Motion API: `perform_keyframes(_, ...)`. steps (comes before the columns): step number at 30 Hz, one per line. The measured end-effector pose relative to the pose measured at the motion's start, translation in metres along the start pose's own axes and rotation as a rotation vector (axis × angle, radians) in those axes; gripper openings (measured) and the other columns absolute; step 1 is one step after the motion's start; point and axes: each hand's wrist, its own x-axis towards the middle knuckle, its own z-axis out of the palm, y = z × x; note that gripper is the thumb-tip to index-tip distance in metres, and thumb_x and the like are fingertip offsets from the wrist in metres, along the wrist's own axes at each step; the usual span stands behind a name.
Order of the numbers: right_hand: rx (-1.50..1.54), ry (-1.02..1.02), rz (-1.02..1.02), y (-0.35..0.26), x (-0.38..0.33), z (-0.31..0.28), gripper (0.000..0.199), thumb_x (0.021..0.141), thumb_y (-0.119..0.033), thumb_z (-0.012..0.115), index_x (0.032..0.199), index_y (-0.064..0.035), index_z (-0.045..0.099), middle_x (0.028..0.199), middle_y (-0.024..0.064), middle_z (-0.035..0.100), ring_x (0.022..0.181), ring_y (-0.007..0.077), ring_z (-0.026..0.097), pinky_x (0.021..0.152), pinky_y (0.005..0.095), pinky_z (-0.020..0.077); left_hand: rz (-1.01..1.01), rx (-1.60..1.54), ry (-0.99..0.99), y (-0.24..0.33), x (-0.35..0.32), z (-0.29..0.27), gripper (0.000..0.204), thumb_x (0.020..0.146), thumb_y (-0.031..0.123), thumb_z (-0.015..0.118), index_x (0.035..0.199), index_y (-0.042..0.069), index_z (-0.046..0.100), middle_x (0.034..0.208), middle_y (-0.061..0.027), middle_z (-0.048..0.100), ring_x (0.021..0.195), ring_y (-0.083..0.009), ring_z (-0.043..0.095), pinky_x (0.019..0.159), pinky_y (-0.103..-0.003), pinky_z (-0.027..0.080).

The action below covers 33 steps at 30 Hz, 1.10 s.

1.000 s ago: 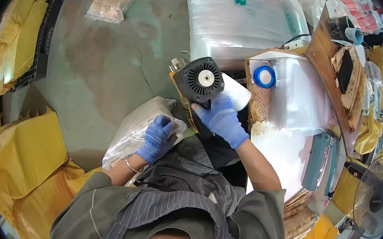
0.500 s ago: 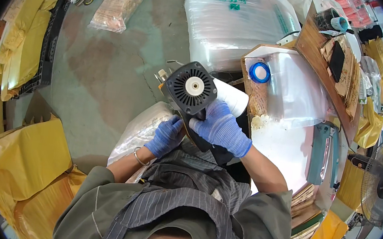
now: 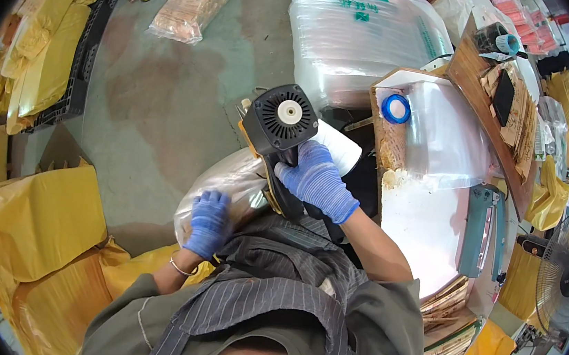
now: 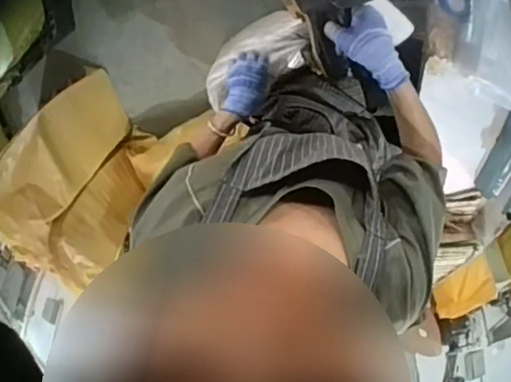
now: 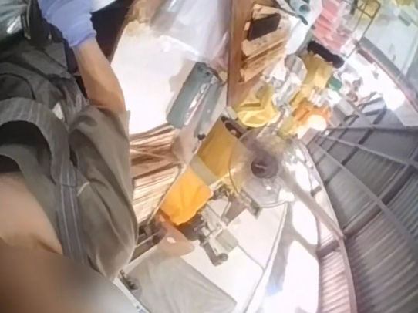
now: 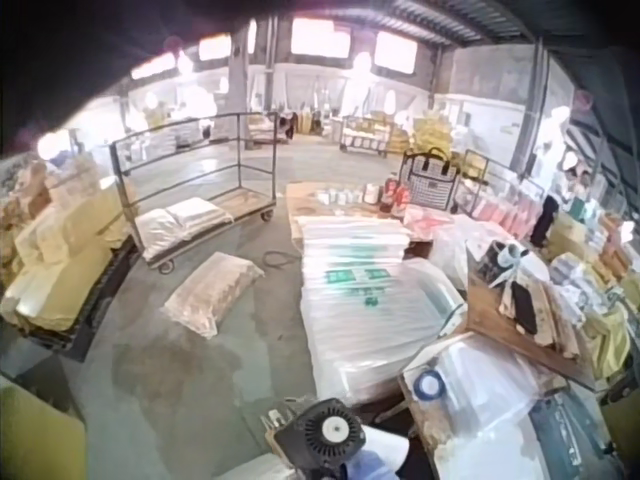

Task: Bundling wooden sticks from a conveyor belt into plastic bags and sealing them using a heat sealer.

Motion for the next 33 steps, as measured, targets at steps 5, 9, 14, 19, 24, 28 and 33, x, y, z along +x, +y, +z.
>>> perform_keyframes(5, 0.009, -0.003, -0.078, -0.025, 0.004, 0.019, 0.031, 0.073, -0.021, 0.063, 0.091, 0.0028, 0.053, 0.074, 0.0195, 0.058, 0.074, 0.0340, 0.060, 0.069, 0.0403, 0.0480, 0.069, -0.091, 0.119, -0.027, -0.013, 0.015, 0.013, 0.077, 0.019, 0.058, 0.080, 0.007, 0.056, 0.079, -0.0144, 0.055, 0.080, -0.0308, 0.053, 0.071, -0.041, 0.041)
perform_keyframes(9, 0.073, -0.125, 0.102, -0.057, 0.001, 0.035, 0.028, 0.076, -0.021, 0.062, 0.087, 0.0023, 0.052, 0.061, 0.0128, 0.056, 0.057, 0.0247, 0.060, 0.057, 0.0347, 0.0500, 0.074, -0.116, 0.162, -0.035, -0.013, 0.018, 0.013, 0.078, 0.019, 0.057, 0.082, 0.006, 0.057, 0.076, -0.0141, 0.055, 0.076, -0.0316, 0.054, 0.070, -0.042, 0.042)
perform_keyframes(14, 0.094, -0.203, 0.141, -0.082, -0.001, 0.055, 0.027, 0.076, -0.021, 0.062, 0.085, 0.0027, 0.052, 0.059, 0.0120, 0.056, 0.052, 0.0224, 0.060, 0.054, 0.0339, 0.0503, -0.036, -0.161, 0.102, -0.045, -0.037, 0.000, 0.019, 0.075, 0.020, 0.060, 0.089, 0.008, 0.057, 0.076, -0.0133, 0.055, 0.078, -0.0299, 0.054, 0.071, -0.041, 0.042)
perform_keyframes(19, 0.041, -0.225, 0.130, -0.081, 0.001, 0.086, 0.028, 0.076, -0.024, 0.061, 0.088, 0.0011, 0.056, 0.066, 0.0156, 0.060, 0.058, 0.0266, 0.062, 0.058, 0.0367, 0.0506, 0.004, 0.139, 0.147, -0.083, -0.079, -0.009, 0.024, 0.066, 0.019, 0.064, 0.087, 0.012, 0.057, 0.076, -0.0066, 0.055, 0.080, -0.0238, 0.055, 0.073, -0.039, 0.040)
perform_keyframes(24, -0.042, -0.256, 0.018, -0.098, -0.001, 0.109, 0.028, 0.076, -0.015, 0.059, 0.096, 0.0022, 0.051, 0.072, 0.0136, 0.058, 0.057, 0.0243, 0.058, 0.054, 0.0336, 0.0482, -0.049, -0.035, 0.172, -0.095, -0.079, -0.015, 0.012, 0.072, 0.019, 0.062, 0.079, 0.012, 0.056, 0.073, -0.0075, 0.057, 0.074, -0.0254, 0.056, 0.070, -0.038, 0.041)
perform_keyframes(28, -0.037, -0.341, 0.028, -0.115, -0.007, 0.125, 0.031, 0.077, -0.005, 0.058, 0.103, 0.0035, 0.045, 0.073, 0.0092, 0.055, 0.046, 0.0151, 0.055, 0.042, 0.0268, 0.0466, -0.081, -0.273, 0.094, -0.105, -0.085, -0.019, 0.009, 0.077, 0.017, 0.059, 0.080, 0.009, 0.058, 0.076, -0.0100, 0.060, 0.074, -0.0263, 0.057, 0.067, -0.036, 0.043)
perform_keyframes(33, 0.008, -0.245, -0.151, -0.118, -0.017, 0.148, 0.031, 0.074, -0.024, 0.062, 0.092, 0.0009, 0.057, 0.077, 0.0221, 0.062, 0.078, 0.0376, 0.060, 0.069, 0.0415, 0.0485, -0.443, -0.951, 0.264, -0.118, -0.111, 0.010, 0.024, 0.085, 0.028, 0.056, 0.093, 0.006, 0.061, 0.088, -0.0089, 0.063, 0.082, -0.0222, 0.059, 0.071, -0.029, 0.044)
